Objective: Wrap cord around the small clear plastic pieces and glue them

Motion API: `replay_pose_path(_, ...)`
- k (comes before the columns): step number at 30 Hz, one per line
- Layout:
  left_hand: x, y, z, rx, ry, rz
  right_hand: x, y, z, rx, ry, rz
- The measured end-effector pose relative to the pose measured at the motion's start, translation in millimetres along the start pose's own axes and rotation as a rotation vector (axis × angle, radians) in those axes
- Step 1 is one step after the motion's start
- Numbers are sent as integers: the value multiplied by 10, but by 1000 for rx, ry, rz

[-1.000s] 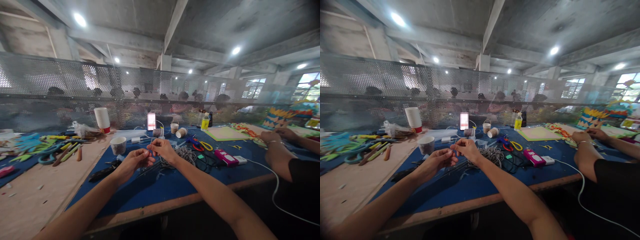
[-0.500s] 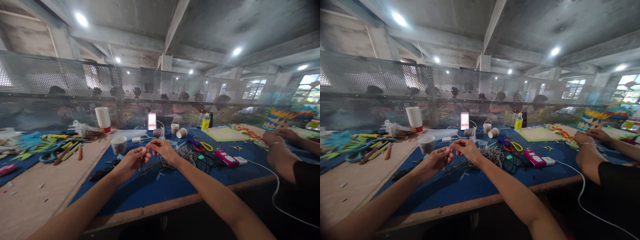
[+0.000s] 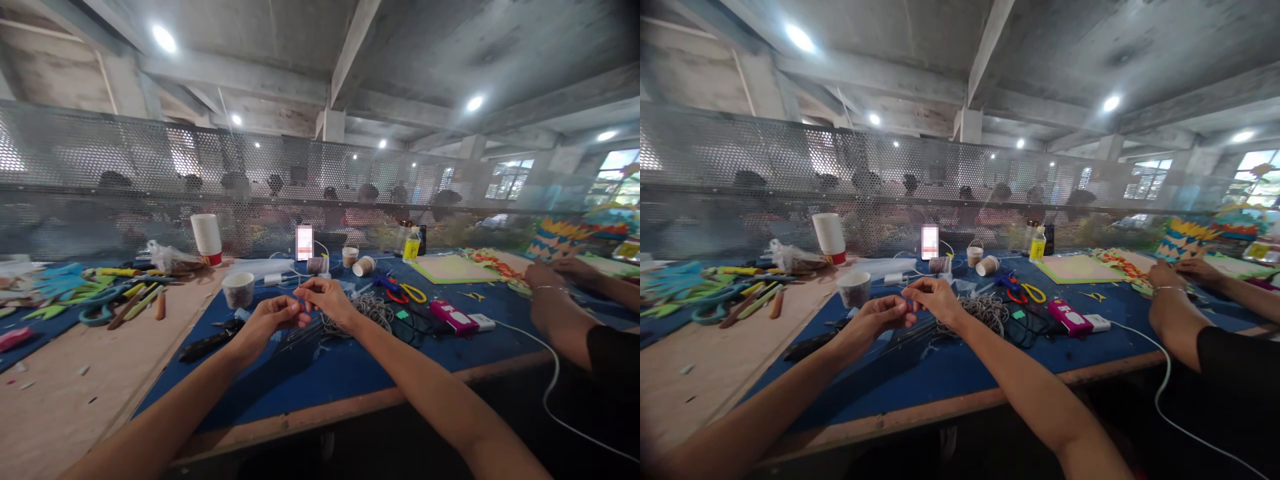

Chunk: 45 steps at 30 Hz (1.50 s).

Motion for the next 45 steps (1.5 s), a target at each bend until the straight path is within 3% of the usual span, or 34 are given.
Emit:
replay_pose_path(4, -2, 3, -16, 35, -38, -26, 1, -8, -2, -26, -6, -6)
replay_pose_path(10, -36, -26, 35, -177, 141, 109, 1, -4, -6, -40, 33, 16)
replay_pose_path(17, 14, 32, 22, -18, 21, -60, 12, -5, -28, -89, 30, -34)
replay_pose_path(24, -31, -13, 22, -170, 87, 102, 5, -12, -4, -47, 48, 15)
replay_pose_path(32, -8, 2, 2, -69, 18, -51, 0, -19, -8, -50, 39, 7)
replay_pose_path(39, -43, -22, 17, -176, 89, 131, -4, -38, -7, -53, 59, 57)
replay_pose_path(45, -1, -15, 6, -56, 26, 28, 8, -61, -55, -61, 62, 38)
Point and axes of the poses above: each hand's wrist, its own x-axis away from the middle knuckle, its own y-axis out of the palm, z = x × y, the point moved 3 cm from there along -x, towards the middle knuckle, and after that the axes turned 13 degrees about x, right-handed, at the moved point
